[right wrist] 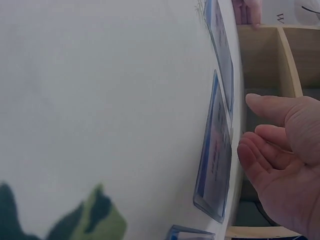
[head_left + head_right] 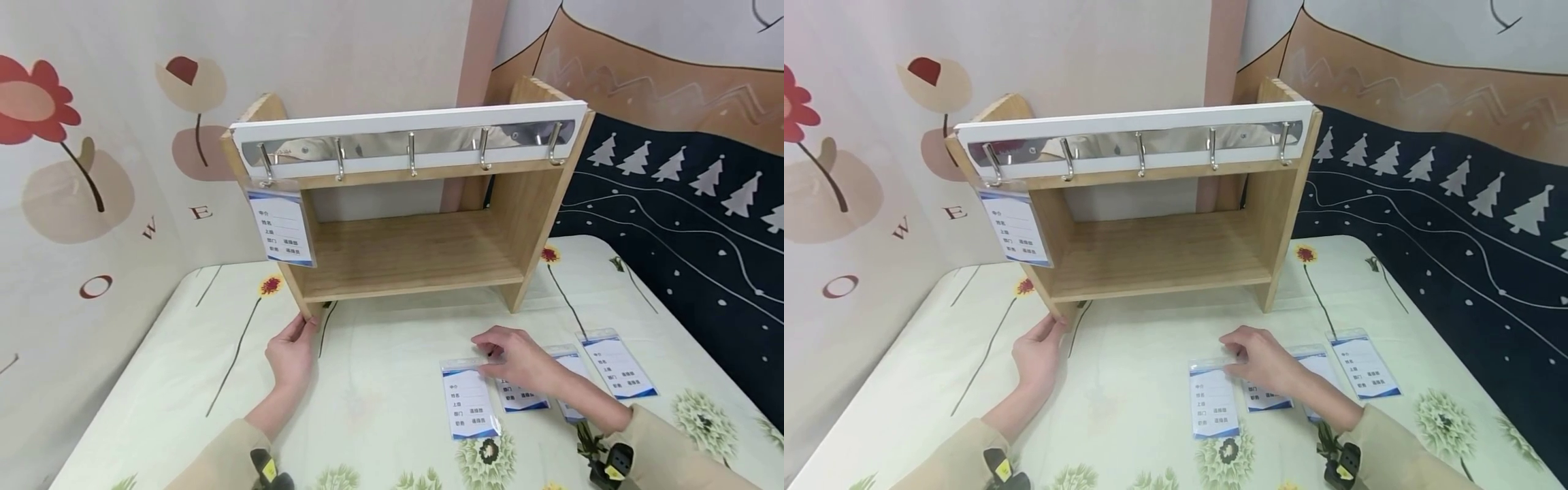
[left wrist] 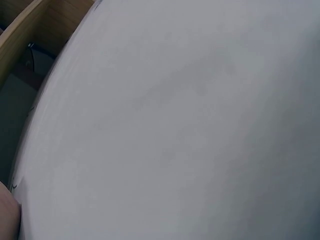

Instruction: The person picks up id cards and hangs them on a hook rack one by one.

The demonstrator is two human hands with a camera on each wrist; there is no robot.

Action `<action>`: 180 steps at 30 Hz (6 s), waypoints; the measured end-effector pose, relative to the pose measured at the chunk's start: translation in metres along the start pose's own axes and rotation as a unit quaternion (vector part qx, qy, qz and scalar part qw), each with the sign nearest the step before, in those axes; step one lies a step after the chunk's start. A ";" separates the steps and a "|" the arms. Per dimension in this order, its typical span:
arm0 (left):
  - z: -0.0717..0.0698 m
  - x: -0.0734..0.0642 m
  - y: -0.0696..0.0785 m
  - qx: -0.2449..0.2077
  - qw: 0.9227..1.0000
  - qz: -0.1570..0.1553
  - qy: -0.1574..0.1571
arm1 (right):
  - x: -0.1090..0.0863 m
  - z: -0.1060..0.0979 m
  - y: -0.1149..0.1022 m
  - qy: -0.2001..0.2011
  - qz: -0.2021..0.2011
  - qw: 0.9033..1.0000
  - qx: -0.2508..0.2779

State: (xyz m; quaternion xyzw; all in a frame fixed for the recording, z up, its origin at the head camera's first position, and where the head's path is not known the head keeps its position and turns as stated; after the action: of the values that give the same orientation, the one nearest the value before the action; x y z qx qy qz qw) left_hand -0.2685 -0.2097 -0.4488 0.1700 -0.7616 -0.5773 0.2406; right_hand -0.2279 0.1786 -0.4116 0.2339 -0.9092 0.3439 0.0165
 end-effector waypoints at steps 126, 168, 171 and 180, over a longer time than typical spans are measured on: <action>0.000 -0.001 0.000 -0.005 1.000 -0.005 0.003 | 0.014 0.013 0.000 -0.036 0.029 0.998 0.040; -0.002 0.000 -0.004 -0.006 1.000 -0.010 0.007 | 0.060 -0.010 -0.030 0.076 -0.051 0.992 0.088; -0.001 0.000 -0.004 -0.008 1.000 -0.010 0.005 | 0.062 -0.012 -0.033 0.083 -0.062 0.991 0.088; 0.000 0.000 -0.001 -0.012 1.000 -0.008 0.005 | 0.068 -0.022 -0.045 0.115 -0.078 0.985 0.100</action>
State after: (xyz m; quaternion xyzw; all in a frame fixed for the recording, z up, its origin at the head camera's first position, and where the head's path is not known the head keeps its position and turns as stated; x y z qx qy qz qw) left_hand -0.2685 -0.2104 -0.4500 0.1764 -0.7519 -0.5874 0.2420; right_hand -0.2714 0.1348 -0.3538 0.2637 -0.8413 0.4552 0.1242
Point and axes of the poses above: each hand's wrist, its own x-axis towards the middle knuckle, its own z-axis out of the palm, y = z × x, the point moved 8 cm from there along x, towards the middle knuckle, and after that the axes turned 6 degrees about y, right-handed, at the moved point
